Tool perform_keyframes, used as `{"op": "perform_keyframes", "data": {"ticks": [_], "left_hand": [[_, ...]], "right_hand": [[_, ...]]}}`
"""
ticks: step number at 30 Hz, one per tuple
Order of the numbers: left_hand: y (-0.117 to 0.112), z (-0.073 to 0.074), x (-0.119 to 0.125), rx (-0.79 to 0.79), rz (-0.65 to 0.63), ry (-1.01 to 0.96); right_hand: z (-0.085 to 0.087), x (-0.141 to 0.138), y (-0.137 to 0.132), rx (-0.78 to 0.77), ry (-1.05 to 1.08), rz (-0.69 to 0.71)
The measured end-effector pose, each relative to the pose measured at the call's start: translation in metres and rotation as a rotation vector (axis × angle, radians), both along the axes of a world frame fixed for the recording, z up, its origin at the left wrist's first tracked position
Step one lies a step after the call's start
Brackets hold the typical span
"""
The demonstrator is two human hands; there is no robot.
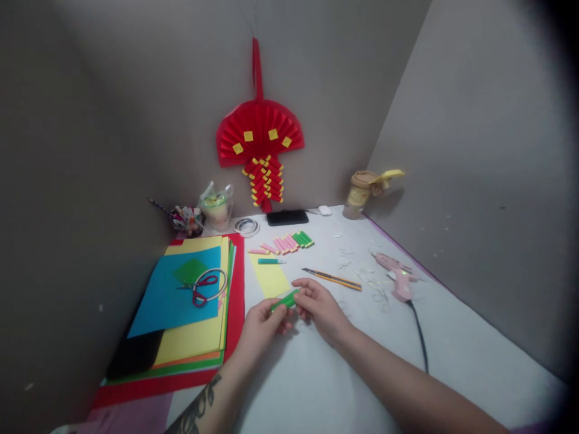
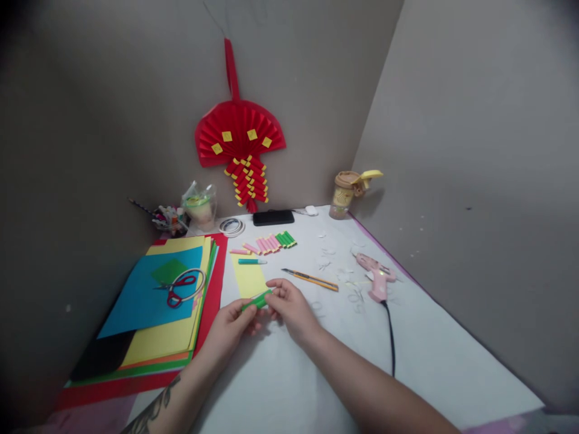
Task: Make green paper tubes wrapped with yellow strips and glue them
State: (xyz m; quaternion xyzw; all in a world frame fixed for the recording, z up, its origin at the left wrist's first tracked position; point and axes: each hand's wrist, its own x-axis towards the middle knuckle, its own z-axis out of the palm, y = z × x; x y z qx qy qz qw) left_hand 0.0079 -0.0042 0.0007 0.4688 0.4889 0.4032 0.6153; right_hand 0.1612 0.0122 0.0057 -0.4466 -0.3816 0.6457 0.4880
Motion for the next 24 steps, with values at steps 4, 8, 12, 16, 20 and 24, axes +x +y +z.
{"op": "perform_keyframes", "data": {"ticks": [4,8,12,16,20,24], "left_hand": [[0.000,0.003,-0.001,0.022,0.023,0.069],[0.001,0.005,-0.001,0.003,0.071,0.081],[0.003,0.006,-0.004,0.016,0.083,0.103],[0.005,0.006,-0.006,0.032,0.109,0.052],[0.005,0.004,-0.004,-0.009,0.109,-0.115],[0.002,0.004,0.000,-0.029,0.090,-0.233]], "right_hand": [[0.002,0.001,0.000,-0.053,0.048,0.014],[0.000,0.002,0.002,-0.003,0.051,-0.004],[-0.001,0.004,0.003,0.043,-0.043,0.086],[0.002,0.001,-0.002,0.003,-0.098,0.204],[0.002,-0.005,-0.008,-0.011,-0.027,0.199],[-0.002,-0.010,-0.011,-0.014,-0.049,0.239]]}}
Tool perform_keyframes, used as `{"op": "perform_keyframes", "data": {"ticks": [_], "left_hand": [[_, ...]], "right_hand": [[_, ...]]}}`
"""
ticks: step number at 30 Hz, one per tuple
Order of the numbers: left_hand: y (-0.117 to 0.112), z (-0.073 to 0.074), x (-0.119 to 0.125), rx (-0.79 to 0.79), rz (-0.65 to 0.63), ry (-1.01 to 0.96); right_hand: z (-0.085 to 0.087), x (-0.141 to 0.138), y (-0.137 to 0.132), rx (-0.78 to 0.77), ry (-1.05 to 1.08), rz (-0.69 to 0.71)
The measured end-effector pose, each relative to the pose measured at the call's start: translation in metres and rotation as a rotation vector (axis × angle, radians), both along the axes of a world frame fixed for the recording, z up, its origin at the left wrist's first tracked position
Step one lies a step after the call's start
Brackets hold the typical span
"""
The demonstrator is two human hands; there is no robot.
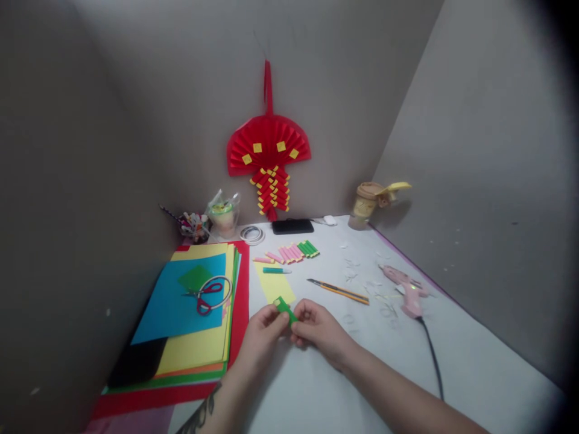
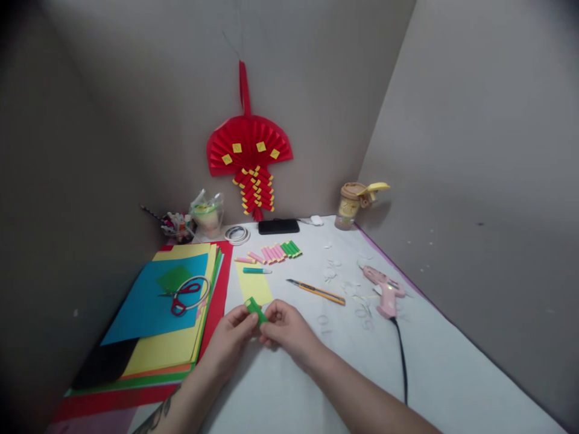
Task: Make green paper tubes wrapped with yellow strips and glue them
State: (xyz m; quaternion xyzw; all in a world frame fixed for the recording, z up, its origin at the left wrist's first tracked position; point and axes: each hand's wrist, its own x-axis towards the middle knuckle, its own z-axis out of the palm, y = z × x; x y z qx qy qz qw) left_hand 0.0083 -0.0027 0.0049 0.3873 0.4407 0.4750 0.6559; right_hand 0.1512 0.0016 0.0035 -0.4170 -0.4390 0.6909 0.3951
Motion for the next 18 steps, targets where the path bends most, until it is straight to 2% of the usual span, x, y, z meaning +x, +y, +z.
{"op": "perform_keyframes", "data": {"ticks": [2,4,7,9,10,12,18], "left_hand": [[0.000,0.001,0.001,0.000,-0.005,-0.037],[0.000,0.002,-0.001,-0.012,0.013,-0.019],[0.001,0.002,-0.003,-0.003,0.020,0.104],[0.001,0.001,-0.004,0.034,-0.019,0.184],[0.001,0.000,-0.004,0.056,-0.049,0.212],[0.000,-0.002,-0.003,0.088,-0.090,0.241],[-0.002,-0.003,-0.001,0.067,-0.102,0.225]], "right_hand": [[-0.002,0.000,-0.001,0.047,-0.062,0.027],[-0.002,0.004,-0.002,0.216,-0.183,-0.016],[-0.001,0.013,-0.004,0.731,-0.453,-0.049],[0.000,0.018,-0.004,1.042,-0.602,0.053],[0.000,0.019,-0.004,1.131,-0.652,0.110],[0.000,0.020,-0.004,1.192,-0.714,0.163],[-0.002,0.017,-0.004,1.191,-0.708,0.171]]}}
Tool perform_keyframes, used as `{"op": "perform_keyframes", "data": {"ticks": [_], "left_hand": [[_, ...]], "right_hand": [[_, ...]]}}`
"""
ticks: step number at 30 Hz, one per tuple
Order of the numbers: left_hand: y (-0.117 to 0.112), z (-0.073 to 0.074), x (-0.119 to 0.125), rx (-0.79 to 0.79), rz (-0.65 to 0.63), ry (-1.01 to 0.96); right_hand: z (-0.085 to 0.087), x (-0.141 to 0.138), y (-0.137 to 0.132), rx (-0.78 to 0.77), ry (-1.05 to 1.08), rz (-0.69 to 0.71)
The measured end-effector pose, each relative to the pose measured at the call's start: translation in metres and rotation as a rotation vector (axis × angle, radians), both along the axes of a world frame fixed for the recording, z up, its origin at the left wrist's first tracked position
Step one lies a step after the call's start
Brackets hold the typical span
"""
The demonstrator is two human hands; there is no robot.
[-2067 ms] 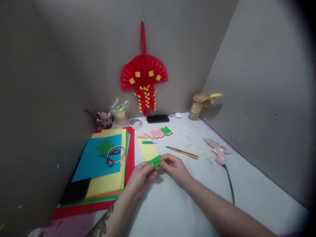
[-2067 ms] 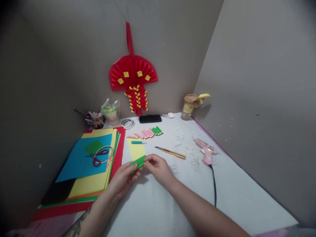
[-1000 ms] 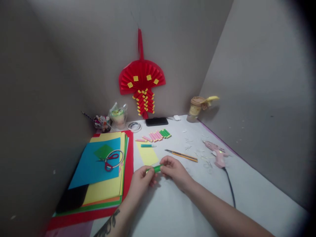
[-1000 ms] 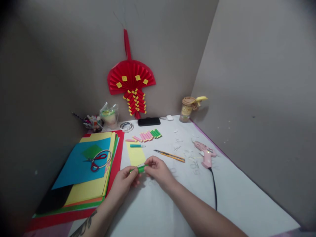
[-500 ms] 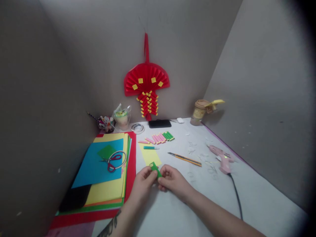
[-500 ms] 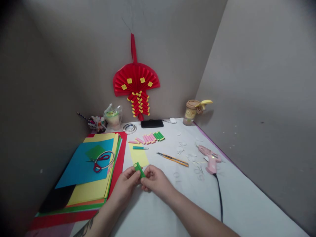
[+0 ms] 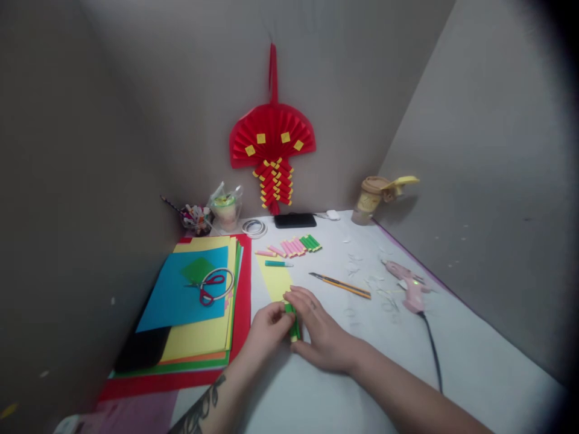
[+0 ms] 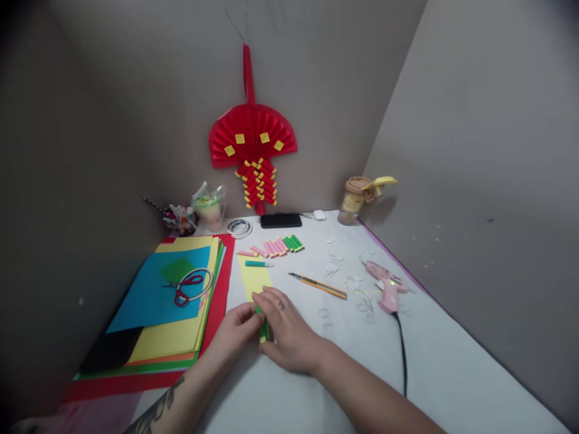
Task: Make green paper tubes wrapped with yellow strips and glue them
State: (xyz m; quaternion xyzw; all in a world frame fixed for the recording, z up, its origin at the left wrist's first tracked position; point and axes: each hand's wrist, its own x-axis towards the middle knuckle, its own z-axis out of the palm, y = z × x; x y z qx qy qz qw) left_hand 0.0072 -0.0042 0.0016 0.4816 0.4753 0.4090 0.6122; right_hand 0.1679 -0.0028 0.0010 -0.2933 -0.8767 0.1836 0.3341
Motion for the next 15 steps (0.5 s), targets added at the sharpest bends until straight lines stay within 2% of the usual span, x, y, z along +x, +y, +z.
{"op": "perform_keyframes", "data": {"ticks": [6,15], "left_hand": [[0.0008,0.0012,-0.0002,-0.026,-0.006,-0.083],[-0.0015,-0.0058,0.0026,-0.097,-0.025,-0.248]], "right_hand": [[-0.0007,-0.0019,-0.0034,-0.080,0.056,0.000],[-0.0052,-0.0039,-0.0011,-0.115,0.038,-0.005]]}}
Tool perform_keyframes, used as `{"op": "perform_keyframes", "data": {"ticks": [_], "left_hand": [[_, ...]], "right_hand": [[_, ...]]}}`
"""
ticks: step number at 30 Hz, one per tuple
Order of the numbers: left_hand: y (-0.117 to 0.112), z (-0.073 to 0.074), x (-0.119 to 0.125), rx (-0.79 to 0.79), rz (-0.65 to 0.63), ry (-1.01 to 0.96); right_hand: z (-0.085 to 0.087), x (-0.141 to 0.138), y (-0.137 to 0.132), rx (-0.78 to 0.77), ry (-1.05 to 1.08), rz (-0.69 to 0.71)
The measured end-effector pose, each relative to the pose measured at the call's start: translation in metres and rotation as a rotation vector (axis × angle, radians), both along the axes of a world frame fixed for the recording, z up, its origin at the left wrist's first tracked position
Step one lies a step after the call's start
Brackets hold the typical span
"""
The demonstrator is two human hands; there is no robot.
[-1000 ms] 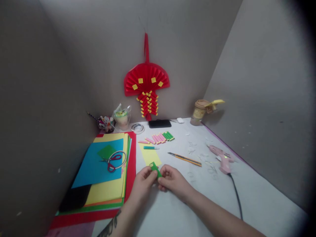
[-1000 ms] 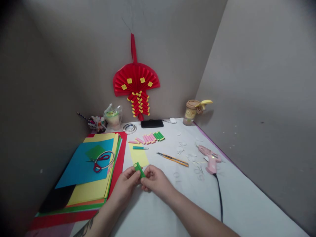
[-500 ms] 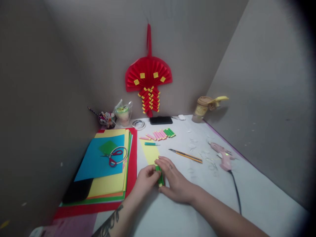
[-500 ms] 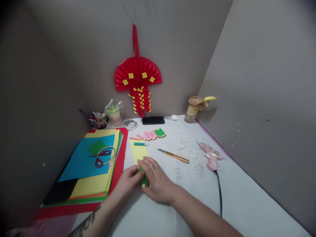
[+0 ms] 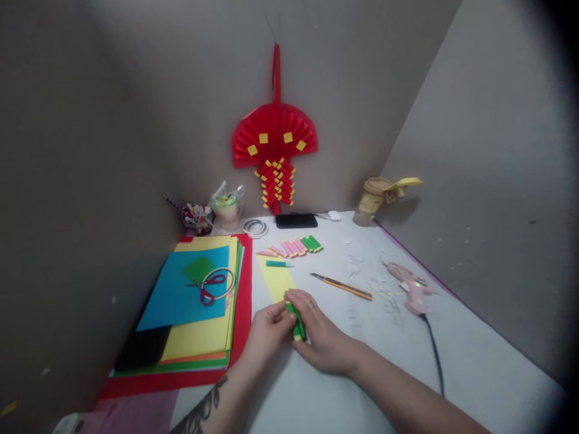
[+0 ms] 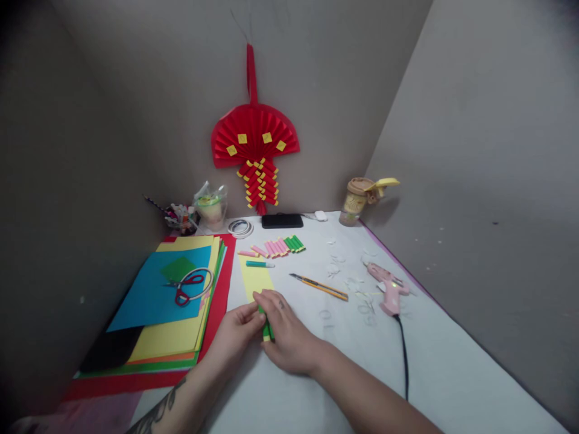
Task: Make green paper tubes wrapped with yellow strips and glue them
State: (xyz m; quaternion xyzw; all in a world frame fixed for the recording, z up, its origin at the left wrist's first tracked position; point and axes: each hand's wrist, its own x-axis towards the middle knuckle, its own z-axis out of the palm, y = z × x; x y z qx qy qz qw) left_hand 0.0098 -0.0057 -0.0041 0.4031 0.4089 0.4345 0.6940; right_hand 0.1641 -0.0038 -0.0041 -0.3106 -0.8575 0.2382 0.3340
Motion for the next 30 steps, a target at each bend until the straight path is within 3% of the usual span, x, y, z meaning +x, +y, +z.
{"op": "perform_keyframes", "data": {"ticks": [11,17,25,30], "left_hand": [[-0.001,0.006,0.002,-0.059,0.054,0.001],[-0.001,0.002,0.002,-0.028,0.082,0.044],[-0.004,0.017,0.005,-0.114,0.028,-0.190],[-0.005,0.015,0.004,-0.188,0.082,-0.218]], "right_hand": [[0.001,0.002,0.000,-0.090,-0.028,-0.019],[0.002,0.000,0.002,-0.103,-0.025,-0.007],[0.001,0.002,0.005,-0.125,0.016,-0.031],[0.002,0.004,0.007,-0.095,0.000,-0.025]]}}
